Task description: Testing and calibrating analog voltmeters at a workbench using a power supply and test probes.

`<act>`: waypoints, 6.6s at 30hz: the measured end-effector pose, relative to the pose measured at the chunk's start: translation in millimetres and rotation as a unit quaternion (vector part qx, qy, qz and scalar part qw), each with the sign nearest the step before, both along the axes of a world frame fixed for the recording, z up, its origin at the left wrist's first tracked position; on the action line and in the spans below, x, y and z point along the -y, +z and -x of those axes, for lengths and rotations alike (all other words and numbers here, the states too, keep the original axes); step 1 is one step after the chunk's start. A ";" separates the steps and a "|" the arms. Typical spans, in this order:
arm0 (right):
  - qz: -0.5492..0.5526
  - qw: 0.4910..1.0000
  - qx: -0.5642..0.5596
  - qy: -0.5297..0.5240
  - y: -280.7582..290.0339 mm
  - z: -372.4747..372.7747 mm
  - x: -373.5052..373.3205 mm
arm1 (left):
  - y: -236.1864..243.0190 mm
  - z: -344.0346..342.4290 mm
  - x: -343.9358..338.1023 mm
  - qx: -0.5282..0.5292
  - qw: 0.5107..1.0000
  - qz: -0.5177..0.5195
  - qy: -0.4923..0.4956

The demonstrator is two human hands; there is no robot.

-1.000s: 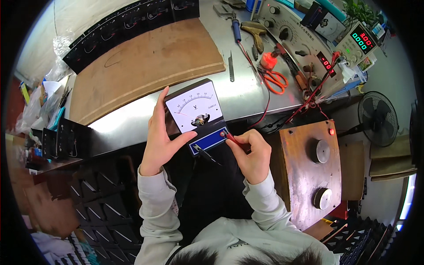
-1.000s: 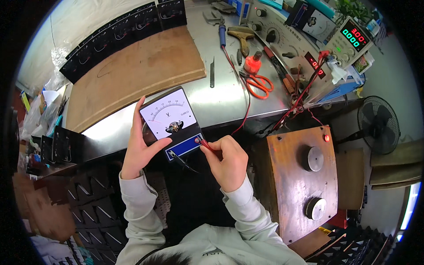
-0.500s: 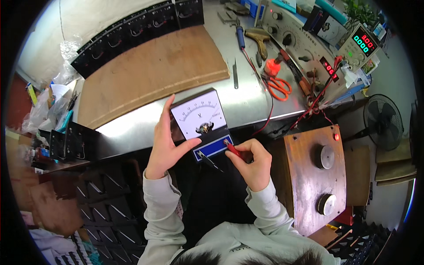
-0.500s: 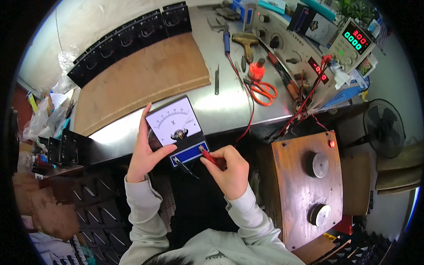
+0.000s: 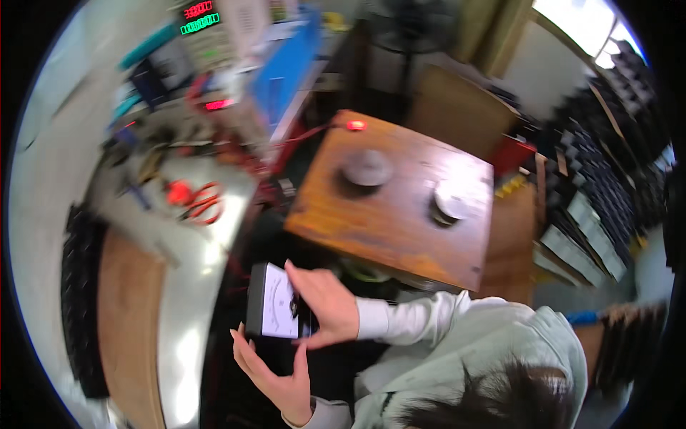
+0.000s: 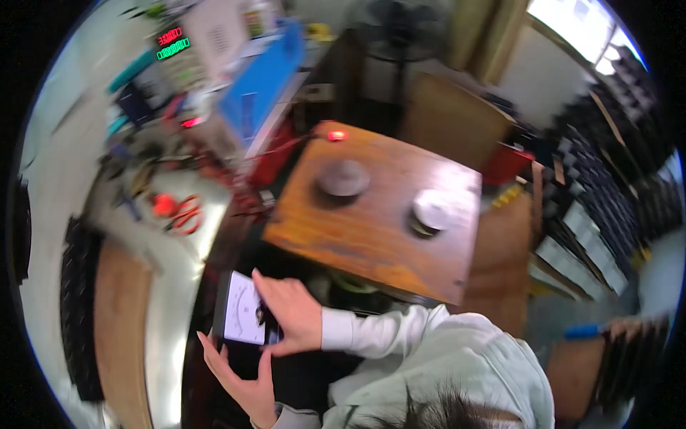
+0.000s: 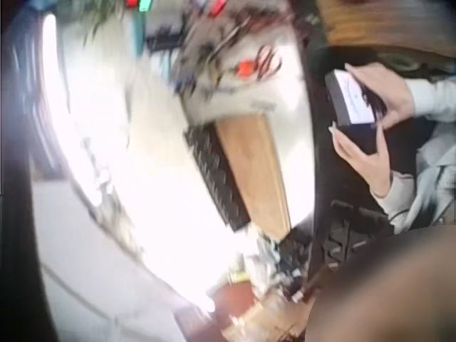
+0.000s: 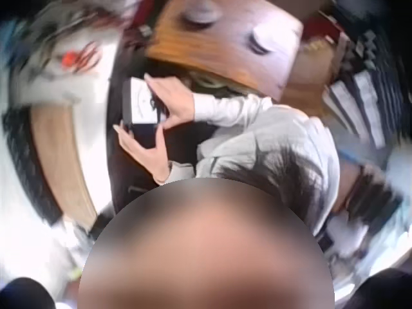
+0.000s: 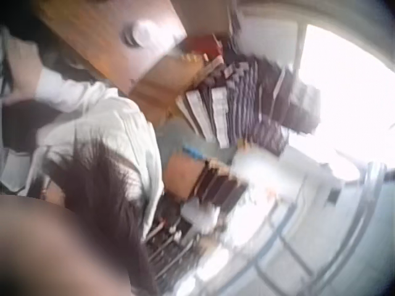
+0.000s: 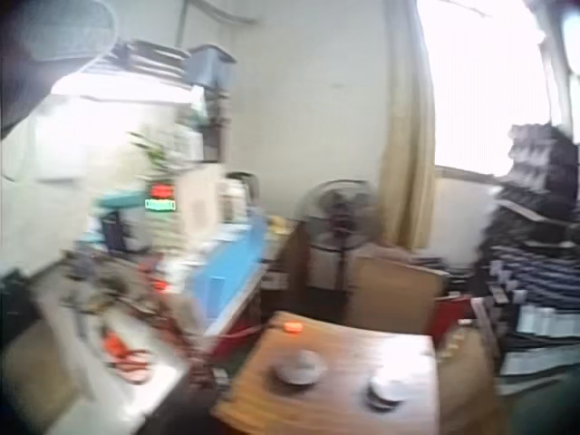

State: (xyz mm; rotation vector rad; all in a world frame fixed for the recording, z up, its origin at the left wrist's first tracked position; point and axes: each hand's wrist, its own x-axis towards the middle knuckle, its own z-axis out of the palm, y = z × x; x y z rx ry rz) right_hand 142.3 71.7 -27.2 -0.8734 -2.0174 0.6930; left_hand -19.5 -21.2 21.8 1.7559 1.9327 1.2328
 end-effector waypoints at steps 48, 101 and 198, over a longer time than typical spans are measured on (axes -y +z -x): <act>0.032 0.766 0.199 -0.611 -30.2 -253.9 -49.4 | -27.4 -7.1 -8.0 -0.048 0.926 0.291 -0.237; 0.117 0.990 -0.066 0.047 29.5 112.2 -4.2 | 6.9 160.5 -15.4 0.201 0.978 0.000 0.054; -0.029 0.979 -0.102 0.177 37.8 148.5 -117.2 | 61.7 295.8 -165.2 -0.547 0.818 -0.121 0.129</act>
